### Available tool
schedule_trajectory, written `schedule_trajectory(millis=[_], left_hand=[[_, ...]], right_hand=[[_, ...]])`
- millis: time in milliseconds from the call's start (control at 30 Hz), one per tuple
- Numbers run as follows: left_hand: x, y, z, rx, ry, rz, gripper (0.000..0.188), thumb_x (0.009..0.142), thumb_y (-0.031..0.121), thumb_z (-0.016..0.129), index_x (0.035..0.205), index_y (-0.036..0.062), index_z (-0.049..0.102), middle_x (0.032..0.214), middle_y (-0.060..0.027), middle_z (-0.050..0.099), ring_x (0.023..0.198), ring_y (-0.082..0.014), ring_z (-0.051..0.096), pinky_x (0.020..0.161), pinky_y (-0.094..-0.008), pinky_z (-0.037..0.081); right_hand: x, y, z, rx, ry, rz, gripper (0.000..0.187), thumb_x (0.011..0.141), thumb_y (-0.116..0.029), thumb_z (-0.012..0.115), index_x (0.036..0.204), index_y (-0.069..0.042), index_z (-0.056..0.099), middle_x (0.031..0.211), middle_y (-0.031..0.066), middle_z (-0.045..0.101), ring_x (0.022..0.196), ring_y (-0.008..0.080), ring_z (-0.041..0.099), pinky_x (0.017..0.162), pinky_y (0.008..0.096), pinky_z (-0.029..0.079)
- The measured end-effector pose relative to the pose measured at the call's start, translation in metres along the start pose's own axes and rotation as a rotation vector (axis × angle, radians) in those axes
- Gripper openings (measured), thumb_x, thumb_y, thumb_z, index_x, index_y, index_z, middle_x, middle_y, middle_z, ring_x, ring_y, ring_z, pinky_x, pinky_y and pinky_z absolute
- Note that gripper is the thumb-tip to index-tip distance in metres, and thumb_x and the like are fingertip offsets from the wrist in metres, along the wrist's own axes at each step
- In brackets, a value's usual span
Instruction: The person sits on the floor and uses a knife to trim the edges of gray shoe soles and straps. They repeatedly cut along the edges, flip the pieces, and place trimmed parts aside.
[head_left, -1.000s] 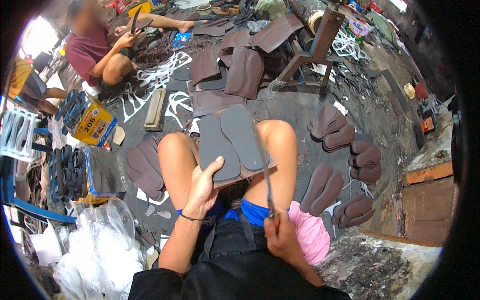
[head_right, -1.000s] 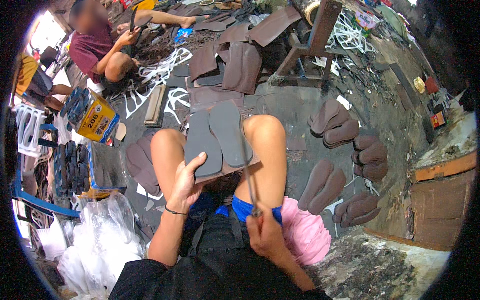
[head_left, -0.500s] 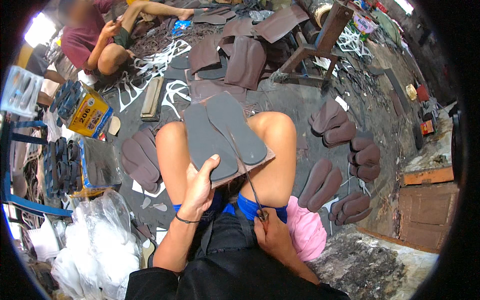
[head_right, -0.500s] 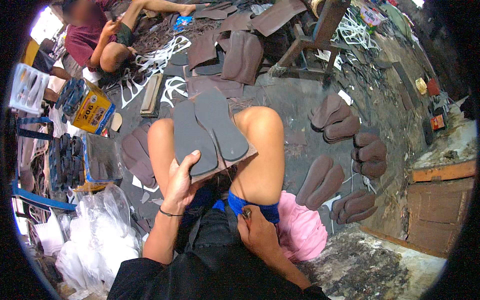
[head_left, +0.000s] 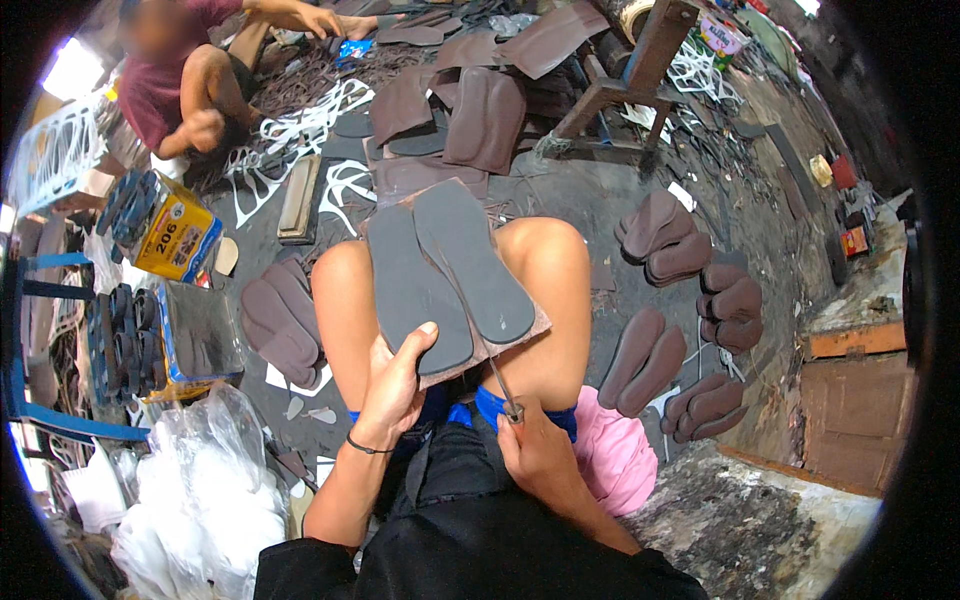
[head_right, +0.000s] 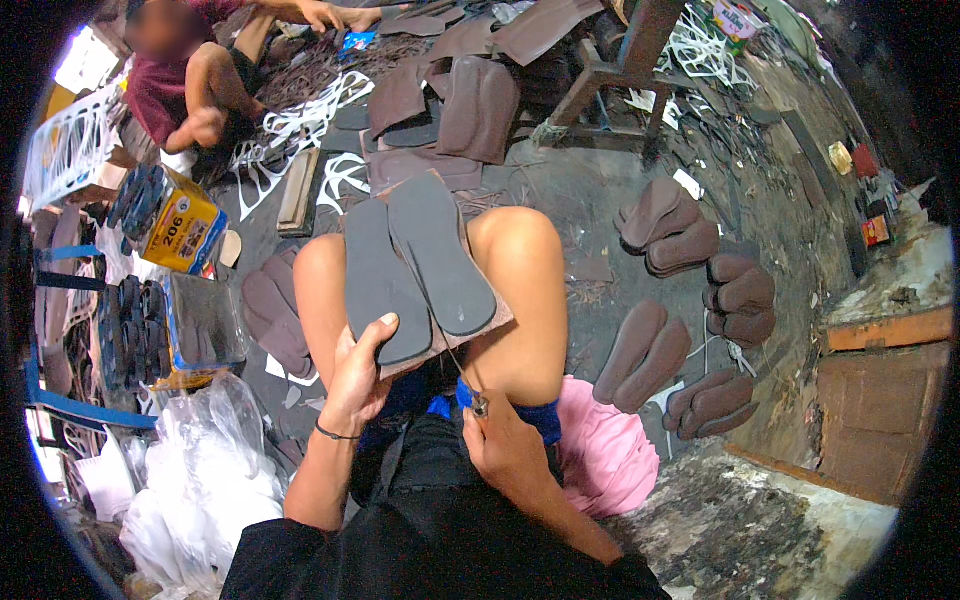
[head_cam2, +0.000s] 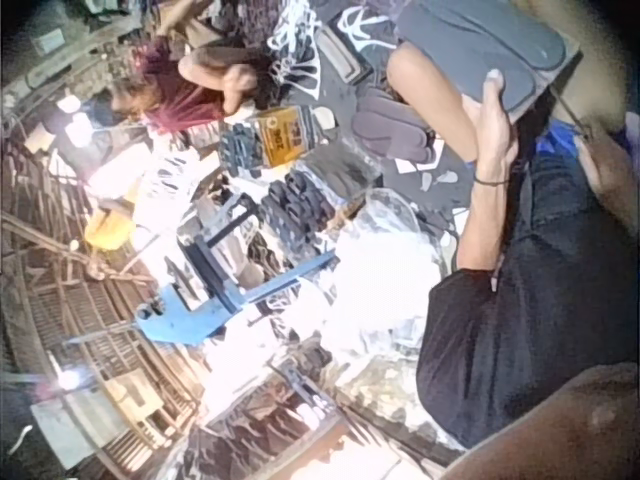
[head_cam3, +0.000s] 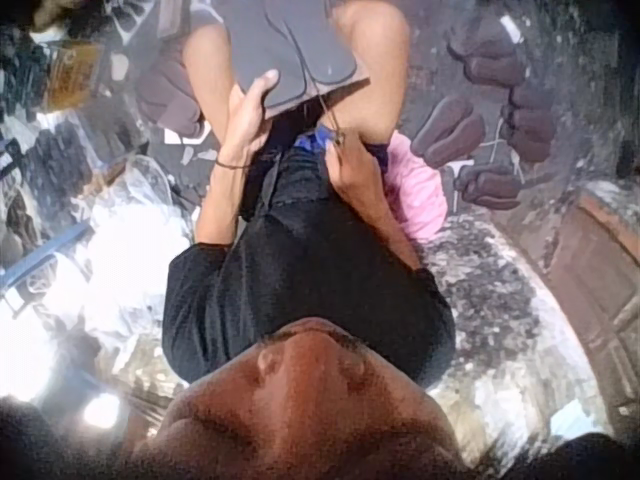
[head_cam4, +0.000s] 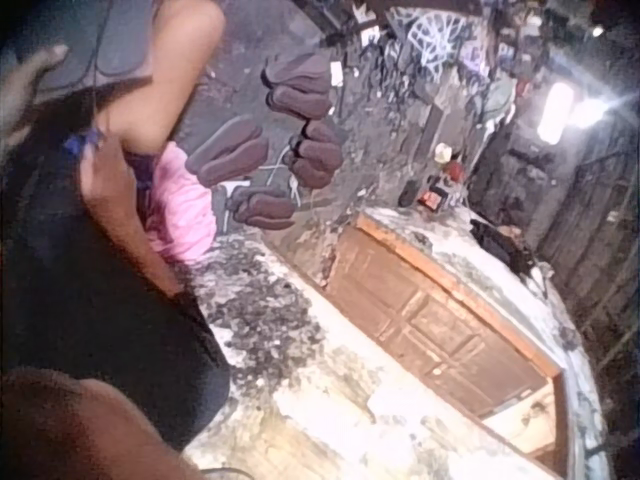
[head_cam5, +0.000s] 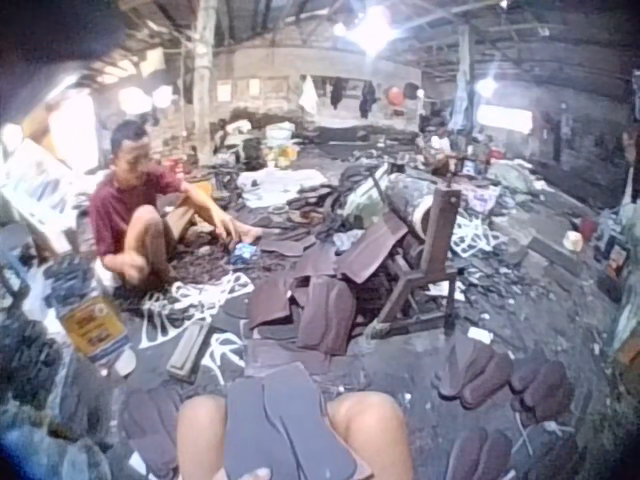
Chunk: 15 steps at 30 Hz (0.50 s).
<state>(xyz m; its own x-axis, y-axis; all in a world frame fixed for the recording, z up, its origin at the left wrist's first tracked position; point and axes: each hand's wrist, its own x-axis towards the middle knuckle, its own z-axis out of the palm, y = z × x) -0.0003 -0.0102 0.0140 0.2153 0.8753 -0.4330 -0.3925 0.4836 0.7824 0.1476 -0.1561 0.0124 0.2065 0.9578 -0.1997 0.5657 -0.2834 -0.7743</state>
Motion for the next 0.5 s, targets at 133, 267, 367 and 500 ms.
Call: schedule_trajectory(millis=[133,267,367,500], left_hand=[[-0.007,-0.003,0.0,-0.002,-0.001,-0.025,0.039,0.091,0.014,0.064,0.125,0.0012,0.049,0.109,-0.0103,0.063,0.093,-0.0208,0.068,0.076,-0.0362,0.061],[-0.011,-0.004,-0.001,-0.067,-0.024,-0.02,0.04,0.093,0.014,0.063,0.127,0.0009,0.048,0.112,-0.0109,0.063,0.096,-0.0214,0.068,0.078,-0.0364,0.062],[-0.015,0.001,-0.002,-0.057,-0.053,-0.043,0.038,0.094,0.013,0.061,0.128,0.0009,0.048,0.112,-0.0106,0.063,0.096,-0.0215,0.068,0.078,-0.0359,0.062],[-0.015,-0.003,-0.009,-0.069,-0.055,-0.059,0.038,0.094,0.014,0.06,0.128,0.0007,0.048,0.11,-0.0111,0.064,0.092,-0.0217,0.07,0.072,-0.0349,0.062]], right_hand=[[0.015,0.006,0.014,-0.033,0.042,-0.016,0.027,0.096,-0.026,0.059,0.105,-0.003,0.049,0.087,0.0239,0.065,0.077,0.0483,0.064,0.068,0.057,0.051],[0.037,0.001,0.02,0.036,0.011,0.028,0.03,0.096,-0.026,0.058,0.106,0.0,0.048,0.084,0.026,0.065,0.079,0.0484,0.064,0.07,0.0567,0.05],[0.047,0.008,0.031,0.041,0.097,-0.086,0.027,0.095,-0.025,0.058,0.102,0.0,0.051,0.081,0.0263,0.065,0.079,0.049,0.064,0.069,0.0571,0.05],[0.066,0.01,0.036,0.051,0.048,-0.181,0.025,0.094,-0.023,0.058,0.105,0.0,0.058,0.097,0.0265,0.065,0.092,0.0484,0.062,0.079,0.0565,0.049]])
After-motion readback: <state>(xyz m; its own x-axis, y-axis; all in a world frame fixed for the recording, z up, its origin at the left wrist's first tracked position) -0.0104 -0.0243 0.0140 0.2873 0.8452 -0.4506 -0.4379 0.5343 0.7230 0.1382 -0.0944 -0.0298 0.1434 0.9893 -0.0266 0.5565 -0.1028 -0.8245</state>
